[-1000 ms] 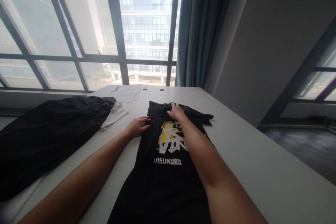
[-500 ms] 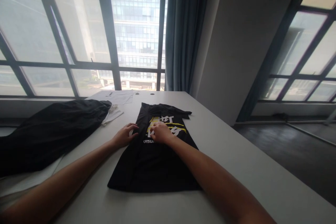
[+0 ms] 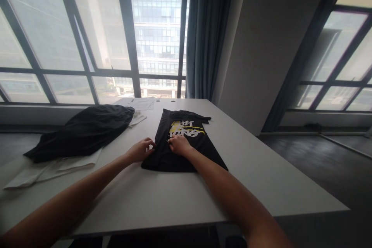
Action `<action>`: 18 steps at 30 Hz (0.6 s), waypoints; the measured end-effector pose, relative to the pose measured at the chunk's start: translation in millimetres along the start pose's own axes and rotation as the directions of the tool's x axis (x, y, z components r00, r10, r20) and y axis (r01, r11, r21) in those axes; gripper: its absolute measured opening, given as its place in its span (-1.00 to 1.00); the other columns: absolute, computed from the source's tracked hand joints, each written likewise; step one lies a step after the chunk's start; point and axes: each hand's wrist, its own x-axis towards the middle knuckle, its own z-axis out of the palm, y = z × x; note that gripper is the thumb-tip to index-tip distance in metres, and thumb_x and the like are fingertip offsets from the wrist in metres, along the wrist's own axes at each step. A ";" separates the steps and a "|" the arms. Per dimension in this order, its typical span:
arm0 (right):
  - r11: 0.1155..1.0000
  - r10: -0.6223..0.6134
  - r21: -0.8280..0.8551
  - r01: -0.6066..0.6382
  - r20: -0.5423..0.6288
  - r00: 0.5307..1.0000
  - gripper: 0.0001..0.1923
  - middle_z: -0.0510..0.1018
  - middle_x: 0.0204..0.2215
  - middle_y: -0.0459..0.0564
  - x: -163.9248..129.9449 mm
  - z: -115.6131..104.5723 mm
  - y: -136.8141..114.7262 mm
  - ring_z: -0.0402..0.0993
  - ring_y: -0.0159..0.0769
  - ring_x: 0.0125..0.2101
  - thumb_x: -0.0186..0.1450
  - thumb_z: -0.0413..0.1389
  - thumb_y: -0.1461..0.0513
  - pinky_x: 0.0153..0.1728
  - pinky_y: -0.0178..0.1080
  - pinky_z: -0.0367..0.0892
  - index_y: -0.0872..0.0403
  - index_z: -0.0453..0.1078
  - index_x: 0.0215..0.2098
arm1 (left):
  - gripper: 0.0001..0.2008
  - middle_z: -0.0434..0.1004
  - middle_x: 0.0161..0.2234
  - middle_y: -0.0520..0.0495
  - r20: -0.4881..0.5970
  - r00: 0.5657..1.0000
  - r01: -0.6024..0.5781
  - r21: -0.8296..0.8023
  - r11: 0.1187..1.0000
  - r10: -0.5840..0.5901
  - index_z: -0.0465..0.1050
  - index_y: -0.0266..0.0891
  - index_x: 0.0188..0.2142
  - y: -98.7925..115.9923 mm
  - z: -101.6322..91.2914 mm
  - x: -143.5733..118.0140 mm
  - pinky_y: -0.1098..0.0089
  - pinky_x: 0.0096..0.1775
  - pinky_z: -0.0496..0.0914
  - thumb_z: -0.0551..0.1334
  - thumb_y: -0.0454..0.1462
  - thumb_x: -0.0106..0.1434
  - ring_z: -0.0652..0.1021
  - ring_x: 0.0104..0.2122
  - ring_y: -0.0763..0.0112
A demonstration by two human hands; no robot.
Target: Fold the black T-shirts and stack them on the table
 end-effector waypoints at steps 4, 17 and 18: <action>0.999 0.018 0.035 -0.016 -0.052 0.998 -0.71 0.56 -0.06 0.07 -10.5 4.1 -15.3 0.46 -0.16 -0.02 0.37 0.03 0.23 -0.02 -0.23 0.28 0.02 0.56 -0.07 | -0.53 0.55 -0.08 -0.14 0.153 0.985 0.085 -0.009 0.996 -0.082 0.50 -0.18 -0.01 12.2 -11.9 -15.8 0.31 -0.12 0.48 0.31 -0.03 0.14 0.60 -0.18 0.19; 0.926 -0.131 0.326 0.191 -0.198 0.971 -0.80 0.57 -0.16 0.03 -27.4 13.5 -8.4 0.51 -0.23 -0.14 0.23 0.24 0.26 -0.05 -0.22 0.36 0.07 0.58 -0.16 | -0.52 0.60 -0.27 -0.11 0.141 0.984 0.134 -0.174 0.976 -0.110 0.52 -0.31 0.03 23.7 -19.4 -29.2 0.37 -0.23 0.38 0.32 -0.16 0.12 0.56 -0.26 0.25; 0.913 -0.149 0.348 0.213 -0.201 0.968 -0.78 0.56 -0.17 0.03 -27.0 13.4 -8.4 0.51 -0.24 -0.18 0.21 0.26 0.25 -0.09 -0.23 0.38 0.07 0.57 -0.15 | -0.62 0.59 -0.33 -0.09 0.091 0.990 0.127 -0.183 0.975 -0.112 0.56 -0.31 -0.05 26.2 -17.8 -29.0 0.38 -0.26 0.37 0.28 -0.18 0.17 0.55 -0.30 0.28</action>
